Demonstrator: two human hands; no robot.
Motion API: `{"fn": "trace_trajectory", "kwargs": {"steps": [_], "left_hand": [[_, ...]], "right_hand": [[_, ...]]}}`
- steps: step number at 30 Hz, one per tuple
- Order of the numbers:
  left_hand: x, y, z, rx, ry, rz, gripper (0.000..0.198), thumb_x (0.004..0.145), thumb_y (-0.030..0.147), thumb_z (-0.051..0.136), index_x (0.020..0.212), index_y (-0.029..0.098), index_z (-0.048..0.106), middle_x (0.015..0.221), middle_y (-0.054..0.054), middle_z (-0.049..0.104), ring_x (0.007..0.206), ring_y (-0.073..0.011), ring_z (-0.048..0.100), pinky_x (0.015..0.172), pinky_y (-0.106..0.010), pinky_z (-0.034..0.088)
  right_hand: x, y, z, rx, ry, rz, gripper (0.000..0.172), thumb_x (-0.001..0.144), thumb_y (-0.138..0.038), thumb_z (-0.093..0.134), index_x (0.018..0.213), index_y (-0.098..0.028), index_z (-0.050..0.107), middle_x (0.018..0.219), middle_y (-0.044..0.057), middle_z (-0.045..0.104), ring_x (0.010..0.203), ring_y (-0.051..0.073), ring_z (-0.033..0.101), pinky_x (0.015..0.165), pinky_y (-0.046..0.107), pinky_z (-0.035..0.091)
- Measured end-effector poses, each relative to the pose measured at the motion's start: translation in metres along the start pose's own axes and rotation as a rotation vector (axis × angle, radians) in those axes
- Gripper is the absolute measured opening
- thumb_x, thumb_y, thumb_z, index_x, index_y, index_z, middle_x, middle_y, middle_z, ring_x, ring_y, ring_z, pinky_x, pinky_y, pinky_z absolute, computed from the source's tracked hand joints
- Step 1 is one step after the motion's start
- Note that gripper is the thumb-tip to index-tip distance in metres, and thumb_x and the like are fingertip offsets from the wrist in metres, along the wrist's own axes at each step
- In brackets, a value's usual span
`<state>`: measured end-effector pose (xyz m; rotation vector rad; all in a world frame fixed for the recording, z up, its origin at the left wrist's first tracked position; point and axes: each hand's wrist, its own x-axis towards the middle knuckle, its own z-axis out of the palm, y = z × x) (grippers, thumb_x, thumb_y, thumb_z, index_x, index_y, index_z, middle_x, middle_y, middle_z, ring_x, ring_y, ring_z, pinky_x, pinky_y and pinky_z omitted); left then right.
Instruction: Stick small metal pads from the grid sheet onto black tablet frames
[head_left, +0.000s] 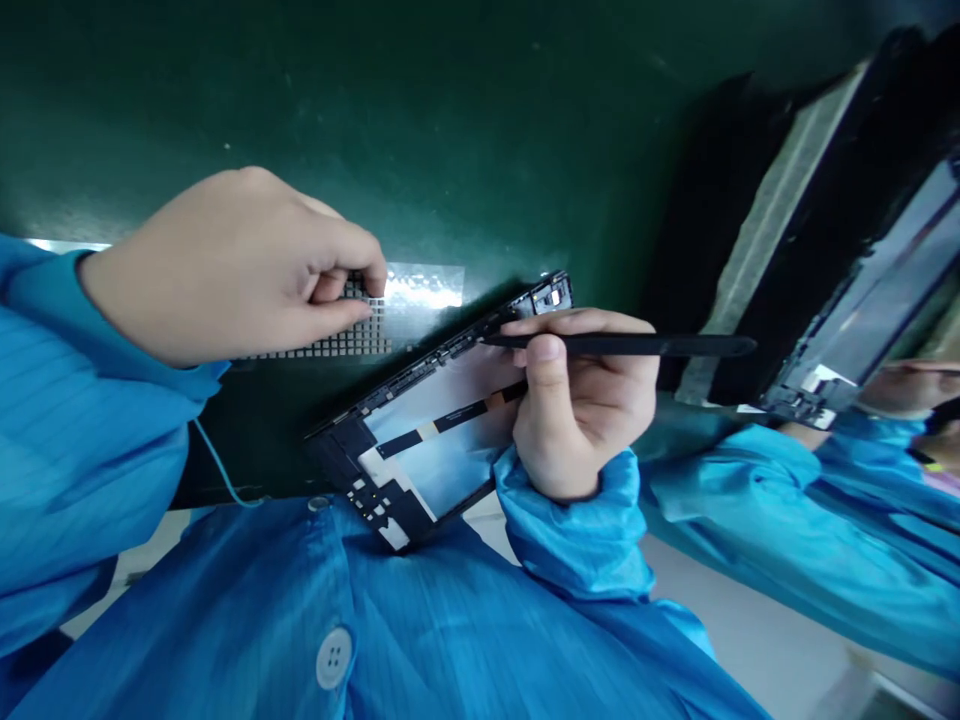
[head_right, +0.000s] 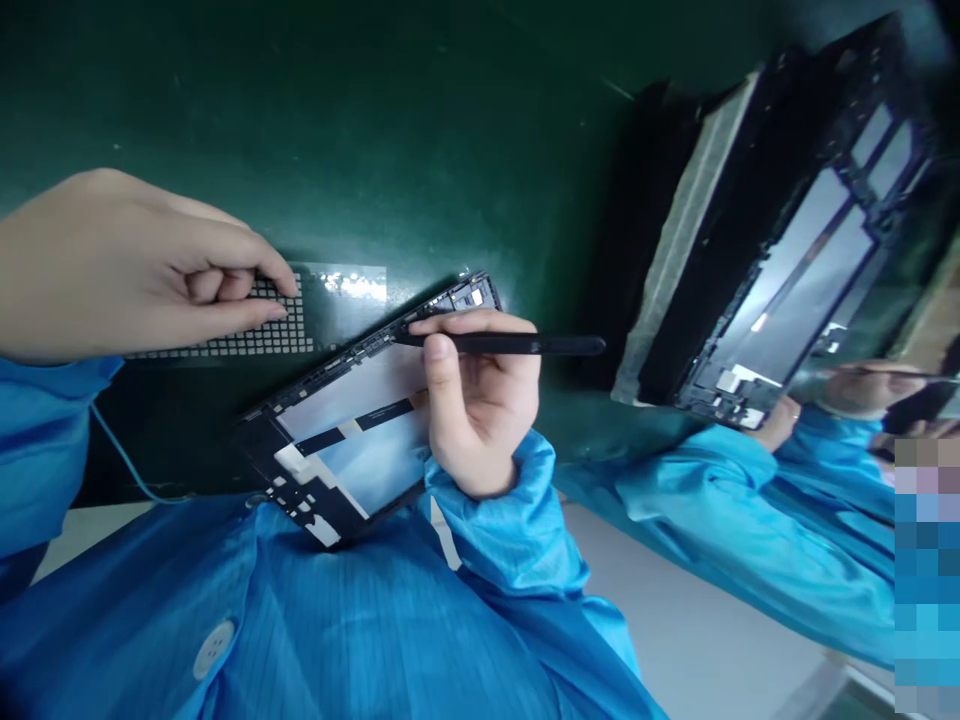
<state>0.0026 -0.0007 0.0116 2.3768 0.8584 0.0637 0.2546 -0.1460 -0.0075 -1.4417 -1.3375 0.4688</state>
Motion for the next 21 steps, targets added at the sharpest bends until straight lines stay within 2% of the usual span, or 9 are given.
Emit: {"fn": "trace_trajectory", "kwargs": {"steps": [5, 8, 12, 17, 21], "left_hand": [[0.001, 0.0, 0.0, -0.048, -0.002, -0.036, 0.056, 0.1, 0.064, 0.043, 0.11, 0.028, 0.085, 0.098, -0.005, 0.081, 0.082, -0.0229, 0.069, 0.092, -0.043, 0.055], [0.001, -0.001, 0.0, -0.056, 0.01, -0.036, 0.057, 0.099, 0.066, 0.041, 0.107, 0.029, 0.084, 0.094, -0.004, 0.081, 0.078, -0.0226, 0.068, 0.087, -0.042, 0.053], [0.001, -0.001, -0.001, -0.036, -0.004, -0.023, 0.052, 0.099, 0.062, 0.044, 0.108, 0.03, 0.084, 0.089, -0.005, 0.08, 0.075, -0.0241, 0.067, 0.079, -0.041, 0.05], [0.002, 0.004, -0.004, -0.006, -0.047, -0.053, 0.042, 0.099, 0.05, 0.049, 0.111, 0.03, 0.084, 0.087, -0.004, 0.077, 0.075, -0.0239, 0.066, 0.078, -0.04, 0.046], [0.002, 0.006, -0.004, -0.028, -0.058, -0.046, 0.045, 0.101, 0.047, 0.044, 0.112, 0.029, 0.084, 0.086, -0.003, 0.077, 0.074, -0.0219, 0.063, 0.076, -0.038, 0.042]], "right_hand": [[-0.001, 0.009, -0.001, 0.023, -0.051, -0.029, 0.011, 0.109, -0.027, 0.076, 0.119, -0.029, 0.072, 0.103, 0.003, 0.079, 0.095, 0.023, 0.086, 0.086, 0.042, 0.075], [0.003, -0.002, -0.01, -0.055, -0.117, -0.045, 0.017, 0.108, -0.021, 0.075, 0.121, -0.031, 0.075, 0.107, 0.005, 0.081, 0.097, 0.024, 0.085, 0.085, 0.042, 0.073], [0.023, -0.025, -0.015, -0.151, -0.276, -0.053, 0.022, 0.104, -0.019, 0.081, 0.123, -0.031, 0.078, 0.111, 0.004, 0.085, 0.103, 0.027, 0.084, 0.091, 0.047, 0.072], [0.047, -0.023, 0.005, -0.07, -0.642, -0.086, 0.012, 0.107, -0.024, 0.08, 0.117, -0.028, 0.078, 0.116, 0.003, 0.088, 0.11, 0.026, 0.086, 0.1, 0.048, 0.071], [0.045, -0.015, 0.012, -0.087, -0.666, -0.044, 0.012, 0.107, -0.025, 0.081, 0.118, -0.027, 0.078, 0.119, 0.004, 0.089, 0.114, 0.027, 0.087, 0.104, 0.051, 0.07]]}}
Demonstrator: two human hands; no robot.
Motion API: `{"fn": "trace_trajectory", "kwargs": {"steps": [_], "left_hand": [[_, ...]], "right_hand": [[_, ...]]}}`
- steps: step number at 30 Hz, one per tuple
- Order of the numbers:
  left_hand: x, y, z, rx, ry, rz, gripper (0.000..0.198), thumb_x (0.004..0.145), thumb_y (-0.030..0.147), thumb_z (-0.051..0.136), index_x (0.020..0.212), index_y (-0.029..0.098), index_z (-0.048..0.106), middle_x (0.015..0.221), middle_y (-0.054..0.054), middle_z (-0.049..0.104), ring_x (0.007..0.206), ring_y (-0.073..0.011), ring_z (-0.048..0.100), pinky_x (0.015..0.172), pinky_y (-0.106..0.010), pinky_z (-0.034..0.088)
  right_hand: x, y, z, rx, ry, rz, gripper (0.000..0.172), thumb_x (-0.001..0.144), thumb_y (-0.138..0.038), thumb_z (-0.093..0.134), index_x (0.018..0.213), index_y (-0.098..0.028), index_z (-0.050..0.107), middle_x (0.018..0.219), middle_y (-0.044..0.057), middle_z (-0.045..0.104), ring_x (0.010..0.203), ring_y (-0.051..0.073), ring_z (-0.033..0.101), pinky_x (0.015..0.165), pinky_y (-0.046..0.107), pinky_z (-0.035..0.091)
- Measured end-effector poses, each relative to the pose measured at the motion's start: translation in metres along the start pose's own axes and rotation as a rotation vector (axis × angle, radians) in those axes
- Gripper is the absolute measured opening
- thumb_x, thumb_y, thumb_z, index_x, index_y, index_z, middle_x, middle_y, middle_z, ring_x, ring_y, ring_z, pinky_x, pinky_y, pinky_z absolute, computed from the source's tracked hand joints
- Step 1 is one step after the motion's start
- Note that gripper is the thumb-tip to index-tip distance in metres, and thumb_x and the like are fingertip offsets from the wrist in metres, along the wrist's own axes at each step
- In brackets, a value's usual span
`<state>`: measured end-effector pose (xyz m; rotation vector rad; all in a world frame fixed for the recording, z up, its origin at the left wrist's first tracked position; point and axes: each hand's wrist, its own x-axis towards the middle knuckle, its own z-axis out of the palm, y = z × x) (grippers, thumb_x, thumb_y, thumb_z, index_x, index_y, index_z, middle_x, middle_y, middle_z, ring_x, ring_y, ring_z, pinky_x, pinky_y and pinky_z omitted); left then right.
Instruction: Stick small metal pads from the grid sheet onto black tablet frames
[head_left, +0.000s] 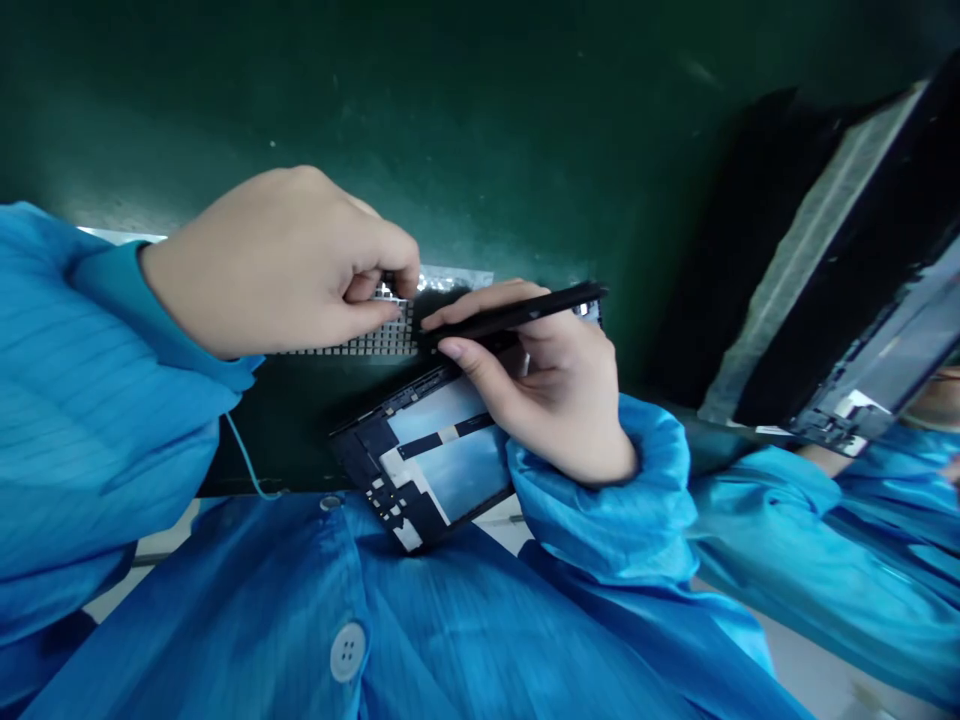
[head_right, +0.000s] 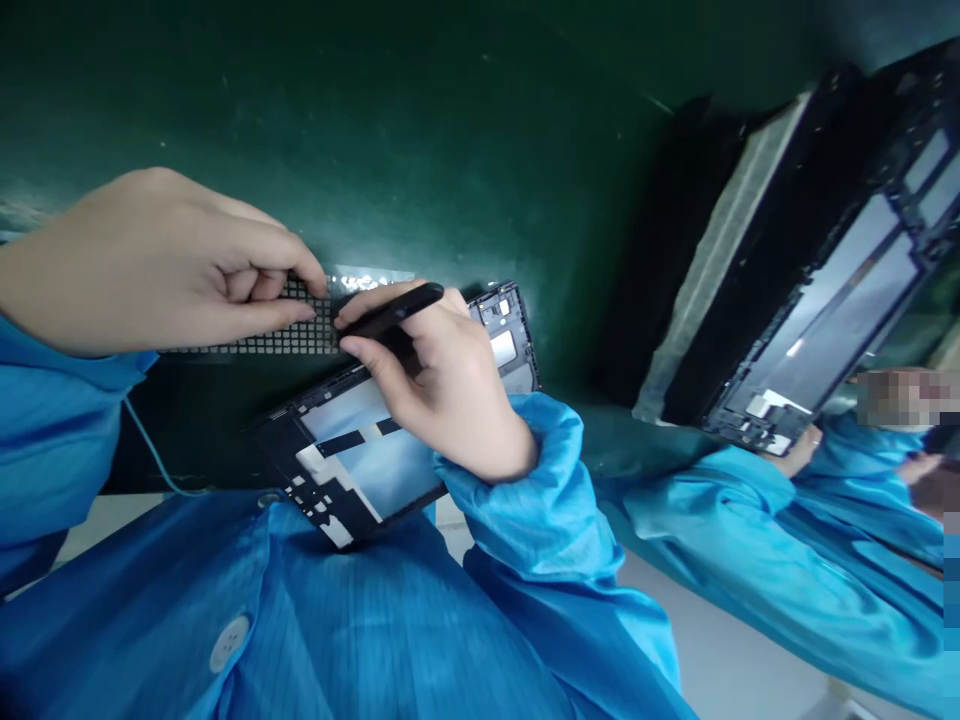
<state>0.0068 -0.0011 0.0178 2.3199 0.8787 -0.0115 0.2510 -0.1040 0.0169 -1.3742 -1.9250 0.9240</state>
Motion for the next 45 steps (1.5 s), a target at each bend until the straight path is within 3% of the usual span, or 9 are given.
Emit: {"fn": "trace_trajectory", "kwargs": {"steps": [9, 11, 15, 17, 27, 33, 39, 42, 45], "left_hand": [[0.001, -0.001, 0.002, 0.021, 0.023, 0.007, 0.038, 0.098, 0.045, 0.05, 0.109, 0.03, 0.083, 0.084, -0.002, 0.076, 0.071, -0.0215, 0.062, 0.074, -0.038, 0.042], [0.0, -0.001, 0.001, 0.023, 0.019, 0.02, 0.043, 0.1, 0.046, 0.046, 0.111, 0.028, 0.083, 0.086, -0.003, 0.077, 0.074, -0.022, 0.063, 0.074, -0.038, 0.041], [-0.001, -0.002, 0.001, 0.023, 0.027, 0.038, 0.05, 0.102, 0.05, 0.04, 0.112, 0.026, 0.083, 0.091, -0.005, 0.08, 0.078, -0.0214, 0.065, 0.074, -0.036, 0.04], [-0.001, -0.002, 0.001, 0.018, 0.035, 0.042, 0.052, 0.103, 0.053, 0.039, 0.111, 0.026, 0.083, 0.09, -0.005, 0.08, 0.076, -0.0214, 0.064, 0.074, -0.036, 0.04], [-0.001, -0.006, 0.005, 0.016, 0.074, 0.025, 0.054, 0.1, 0.063, 0.041, 0.109, 0.031, 0.084, 0.095, -0.003, 0.083, 0.078, -0.0232, 0.069, 0.078, -0.04, 0.05], [-0.002, -0.006, 0.002, 0.016, 0.068, 0.051, 0.051, 0.102, 0.058, 0.042, 0.109, 0.029, 0.083, 0.086, -0.004, 0.079, 0.072, -0.0217, 0.065, 0.074, -0.039, 0.049], [-0.001, -0.01, 0.01, -0.066, 0.117, 0.095, 0.065, 0.112, 0.062, 0.037, 0.107, 0.019, 0.085, 0.077, 0.0, 0.068, 0.079, -0.0166, 0.067, 0.104, -0.047, 0.06], [0.001, -0.008, 0.013, -0.13, 0.096, 0.042, 0.063, 0.113, 0.066, 0.046, 0.106, 0.017, 0.084, 0.08, 0.001, 0.066, 0.097, -0.021, 0.075, 0.117, -0.05, 0.056], [0.004, -0.001, 0.01, -0.094, 0.074, -0.016, 0.039, 0.109, 0.05, 0.063, 0.104, 0.018, 0.084, 0.083, 0.001, 0.069, 0.105, -0.0236, 0.079, 0.121, -0.048, 0.056]], "right_hand": [[-0.001, -0.001, -0.002, 0.054, 0.0, -0.004, 0.007, 0.107, -0.025, 0.079, 0.114, -0.028, 0.079, 0.114, 0.002, 0.088, 0.109, 0.026, 0.087, 0.103, 0.049, 0.07], [-0.007, 0.001, -0.002, 0.196, 0.136, 0.012, 0.007, 0.109, -0.03, 0.078, 0.116, -0.029, 0.078, 0.108, 0.001, 0.085, 0.102, 0.024, 0.086, 0.097, 0.045, 0.071], [-0.028, 0.01, 0.002, 0.279, 0.615, 0.047, 0.006, 0.109, -0.031, 0.079, 0.113, -0.027, 0.079, 0.097, 0.0, 0.079, 0.088, 0.017, 0.08, 0.076, 0.032, 0.066], [-0.036, 0.015, 0.005, 0.21, 0.683, 0.05, 0.007, 0.107, -0.029, 0.082, 0.112, -0.026, 0.077, 0.098, 0.0, 0.079, 0.088, 0.017, 0.08, 0.076, 0.031, 0.065], [-0.041, 0.025, 0.008, -0.036, 0.603, -0.007, 0.009, 0.11, -0.031, 0.074, 0.116, -0.03, 0.067, 0.105, 0.003, 0.077, 0.096, 0.024, 0.085, 0.086, 0.043, 0.073], [-0.037, 0.0, -0.007, -0.085, 0.42, -0.017, 0.023, 0.106, -0.019, 0.077, 0.124, -0.033, 0.074, 0.113, 0.005, 0.083, 0.107, 0.028, 0.083, 0.096, 0.051, 0.069], [-0.004, -0.006, -0.004, -0.016, 0.008, -0.064, 0.013, 0.106, -0.022, 0.081, 0.118, -0.028, 0.078, 0.114, 0.004, 0.088, 0.113, 0.027, 0.082, 0.103, 0.051, 0.064], [-0.002, -0.002, -0.001, -0.068, -0.031, -0.044, 0.012, 0.107, -0.023, 0.081, 0.118, -0.027, 0.079, 0.113, 0.003, 0.089, 0.112, 0.028, 0.082, 0.107, 0.053, 0.06], [-0.004, -0.002, 0.0, -0.046, -0.012, -0.036, 0.013, 0.106, -0.022, 0.081, 0.118, -0.028, 0.08, 0.115, 0.004, 0.089, 0.113, 0.029, 0.083, 0.105, 0.052, 0.061]]}}
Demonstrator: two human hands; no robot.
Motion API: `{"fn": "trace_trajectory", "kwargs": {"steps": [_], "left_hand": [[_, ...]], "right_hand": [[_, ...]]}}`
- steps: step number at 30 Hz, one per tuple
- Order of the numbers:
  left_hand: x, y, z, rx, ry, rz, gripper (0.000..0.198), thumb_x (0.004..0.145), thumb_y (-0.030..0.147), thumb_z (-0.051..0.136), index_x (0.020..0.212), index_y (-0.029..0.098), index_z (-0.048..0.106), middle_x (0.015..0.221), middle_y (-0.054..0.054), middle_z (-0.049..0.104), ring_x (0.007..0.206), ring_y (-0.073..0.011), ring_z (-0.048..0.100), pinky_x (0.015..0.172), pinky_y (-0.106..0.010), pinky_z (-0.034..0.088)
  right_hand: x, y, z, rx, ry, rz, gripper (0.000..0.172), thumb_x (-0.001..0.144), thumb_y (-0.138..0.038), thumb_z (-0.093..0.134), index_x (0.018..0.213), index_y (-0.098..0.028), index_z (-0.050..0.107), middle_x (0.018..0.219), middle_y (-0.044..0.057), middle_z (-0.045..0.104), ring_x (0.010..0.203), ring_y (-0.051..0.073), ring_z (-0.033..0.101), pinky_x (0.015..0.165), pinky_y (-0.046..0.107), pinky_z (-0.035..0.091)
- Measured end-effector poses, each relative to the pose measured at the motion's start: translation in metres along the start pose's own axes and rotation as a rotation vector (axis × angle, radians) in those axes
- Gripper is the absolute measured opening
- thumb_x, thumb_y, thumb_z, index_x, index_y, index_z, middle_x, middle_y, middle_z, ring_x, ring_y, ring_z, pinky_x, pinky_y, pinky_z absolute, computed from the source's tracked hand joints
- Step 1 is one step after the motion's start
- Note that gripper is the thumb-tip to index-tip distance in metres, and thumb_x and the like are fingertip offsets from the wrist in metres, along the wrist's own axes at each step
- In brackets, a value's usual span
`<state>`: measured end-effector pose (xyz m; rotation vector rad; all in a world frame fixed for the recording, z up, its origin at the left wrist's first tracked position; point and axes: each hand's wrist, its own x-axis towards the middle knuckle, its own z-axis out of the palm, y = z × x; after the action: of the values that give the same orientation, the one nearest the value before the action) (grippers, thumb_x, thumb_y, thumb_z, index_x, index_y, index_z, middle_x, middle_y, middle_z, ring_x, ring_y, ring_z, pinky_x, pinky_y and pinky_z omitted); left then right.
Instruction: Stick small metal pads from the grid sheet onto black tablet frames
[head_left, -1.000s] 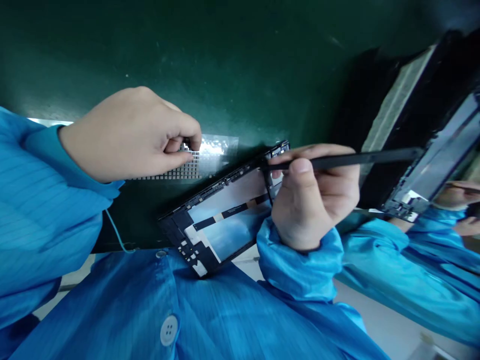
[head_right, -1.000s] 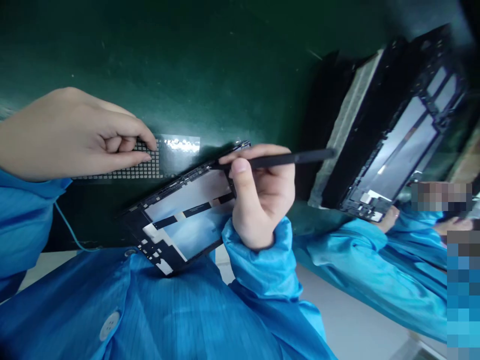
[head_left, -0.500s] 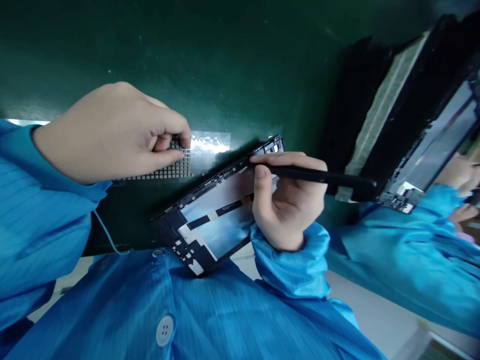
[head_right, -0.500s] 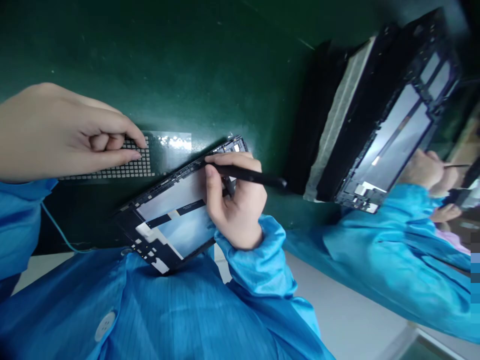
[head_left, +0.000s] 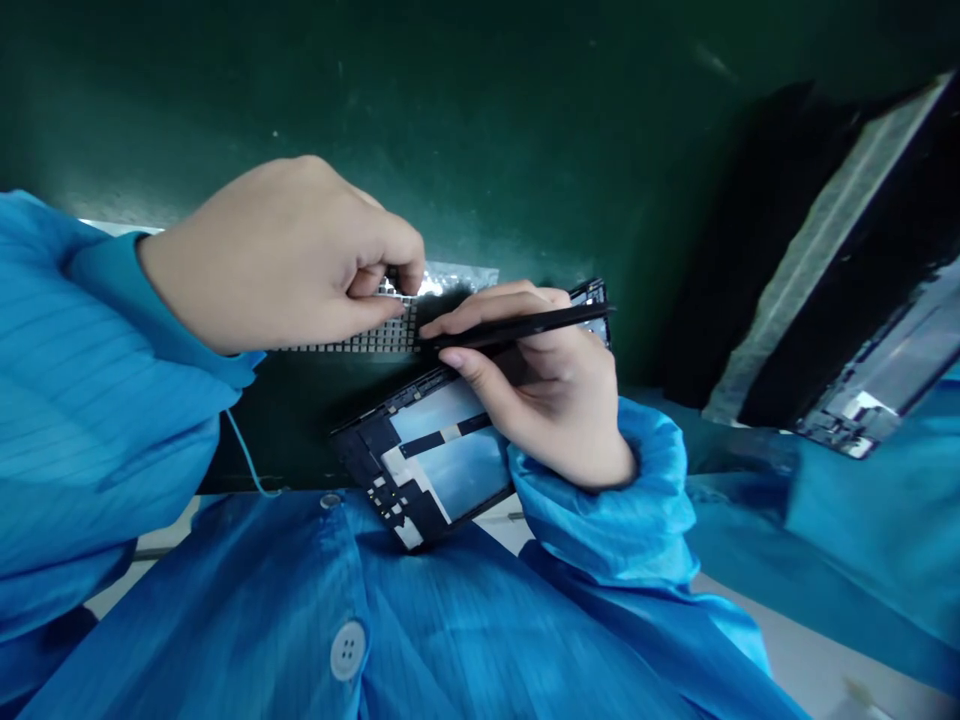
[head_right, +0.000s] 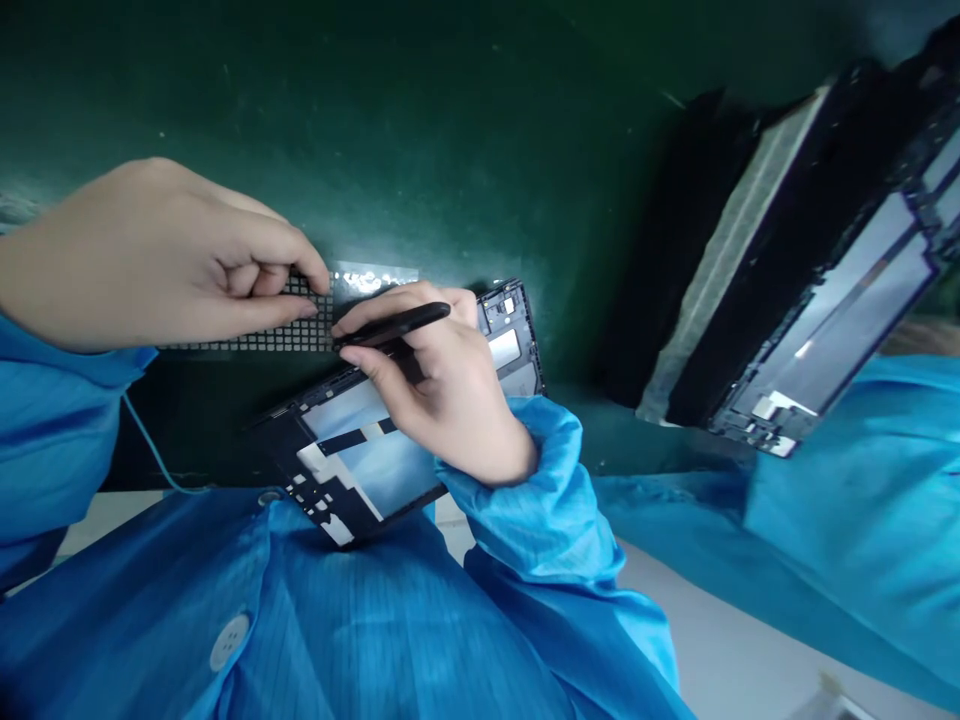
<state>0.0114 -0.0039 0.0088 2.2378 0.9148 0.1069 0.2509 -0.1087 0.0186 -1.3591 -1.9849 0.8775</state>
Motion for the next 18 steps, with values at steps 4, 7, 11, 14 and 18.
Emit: {"fn": "trace_trajectory", "kwargs": {"steps": [4, 7, 11, 14, 18], "left_hand": [[0.0048, 0.0092, -0.0054, 0.072, -0.04, -0.081, 0.012, 0.094, 0.024, 0.076, 0.1, 0.02, 0.086, 0.076, 0.004, 0.068, 0.098, -0.0256, 0.081, 0.117, -0.057, 0.061], [0.006, 0.0097, -0.0066, 0.028, -0.048, -0.129, 0.014, 0.09, 0.024, 0.078, 0.099, 0.02, 0.088, 0.072, 0.005, 0.065, 0.106, -0.0313, 0.084, 0.117, -0.068, 0.059], [0.0042, 0.0068, -0.0053, -0.083, -0.038, -0.103, 0.043, 0.098, 0.046, 0.062, 0.103, 0.01, 0.085, 0.074, 0.005, 0.062, 0.122, -0.0408, 0.082, 0.105, -0.089, 0.047], [0.004, 0.0074, -0.005, -0.14, -0.015, -0.111, 0.037, 0.092, 0.046, 0.07, 0.097, 0.012, 0.086, 0.071, 0.006, 0.061, 0.122, -0.0456, 0.081, 0.106, -0.092, 0.043], [0.0071, 0.0057, -0.0065, -0.116, -0.003, -0.131, 0.019, 0.083, 0.036, 0.083, 0.092, 0.019, 0.087, 0.071, 0.007, 0.063, 0.119, -0.0446, 0.084, 0.117, -0.085, 0.049]], "right_hand": [[-0.0005, -0.0016, -0.0006, -0.02, 0.0, -0.005, 0.014, 0.107, -0.019, 0.08, 0.118, -0.027, 0.079, 0.116, 0.003, 0.089, 0.114, 0.028, 0.083, 0.106, 0.051, 0.061], [0.0, 0.0002, -0.0003, -0.015, -0.019, -0.011, 0.012, 0.108, -0.018, 0.077, 0.117, -0.026, 0.077, 0.116, 0.002, 0.089, 0.114, 0.026, 0.083, 0.105, 0.051, 0.063], [-0.0013, 0.0029, -0.0003, 0.033, -0.005, -0.016, 0.012, 0.109, -0.019, 0.077, 0.119, -0.025, 0.076, 0.118, 0.003, 0.088, 0.115, 0.026, 0.084, 0.105, 0.051, 0.064], [-0.0003, 0.0015, -0.0005, 0.002, -0.02, -0.007, 0.01, 0.109, -0.021, 0.077, 0.119, -0.025, 0.076, 0.118, 0.003, 0.088, 0.116, 0.027, 0.084, 0.107, 0.052, 0.063], [0.0033, -0.0003, -0.0017, 0.031, -0.038, 0.022, 0.005, 0.109, -0.023, 0.078, 0.113, -0.025, 0.078, 0.114, 0.003, 0.089, 0.114, 0.026, 0.084, 0.108, 0.052, 0.063]]}}
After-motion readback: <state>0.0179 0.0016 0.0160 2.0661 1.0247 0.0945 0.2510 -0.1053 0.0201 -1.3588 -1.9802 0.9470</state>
